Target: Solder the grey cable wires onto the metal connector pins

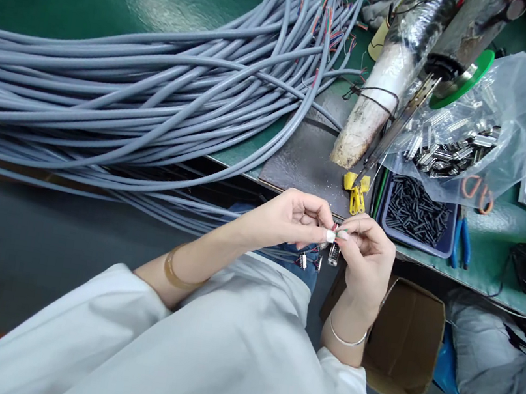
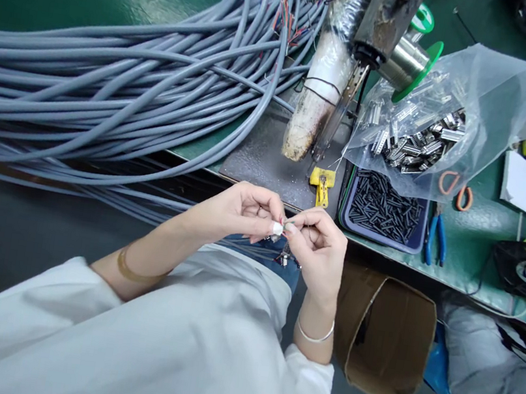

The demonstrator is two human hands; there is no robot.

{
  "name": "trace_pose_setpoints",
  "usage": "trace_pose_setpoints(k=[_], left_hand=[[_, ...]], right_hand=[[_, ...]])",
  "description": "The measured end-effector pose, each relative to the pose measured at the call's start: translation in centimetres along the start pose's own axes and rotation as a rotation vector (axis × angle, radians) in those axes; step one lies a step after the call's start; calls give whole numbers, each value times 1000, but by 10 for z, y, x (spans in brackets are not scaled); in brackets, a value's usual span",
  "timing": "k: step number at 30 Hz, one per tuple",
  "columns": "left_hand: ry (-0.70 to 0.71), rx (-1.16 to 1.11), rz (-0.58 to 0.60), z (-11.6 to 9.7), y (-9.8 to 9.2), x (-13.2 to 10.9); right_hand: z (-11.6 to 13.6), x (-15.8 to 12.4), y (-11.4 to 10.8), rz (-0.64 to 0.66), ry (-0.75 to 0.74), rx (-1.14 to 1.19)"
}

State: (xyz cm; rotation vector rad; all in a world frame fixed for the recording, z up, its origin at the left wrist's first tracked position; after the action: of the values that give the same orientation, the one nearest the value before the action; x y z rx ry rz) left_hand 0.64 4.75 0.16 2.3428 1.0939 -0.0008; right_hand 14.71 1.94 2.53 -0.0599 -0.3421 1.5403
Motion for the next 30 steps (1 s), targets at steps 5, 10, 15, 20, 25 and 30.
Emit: trace_pose_setpoints(k=[5,10,15,20,25,30], left_hand=[[55,-43,-98,-4,-2,0],[124,-27,-186,-7,-1,-2],[151,32,-189,-5,0,-2],[140,30,-202,-10,4,-4],[198,-28,-233,-16,0,-6],[319,13,-143,-20,-1,-10]], right_hand=[[8,-4,-9,-161,-31,-76],[37,-21,-9,-234,-364,-538],[36,-26,2,-77,-533,-759],[36,-24,-14,-339,-452,-639],[34,-24,-38,-559,-208,-247],[6,-17,-10,-67,64,-45]])
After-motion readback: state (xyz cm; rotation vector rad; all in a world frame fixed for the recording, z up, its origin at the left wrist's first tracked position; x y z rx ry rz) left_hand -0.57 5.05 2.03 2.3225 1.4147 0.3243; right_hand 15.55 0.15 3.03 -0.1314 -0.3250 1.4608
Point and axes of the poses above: each hand's wrist, its own x-axis towards the middle knuckle, its own y-axis out of the palm, z = x × y, the point moved 6 cm from there along x, towards the middle knuckle, and after that the axes turned 5 degrees about -y, right-handed, at the moved point
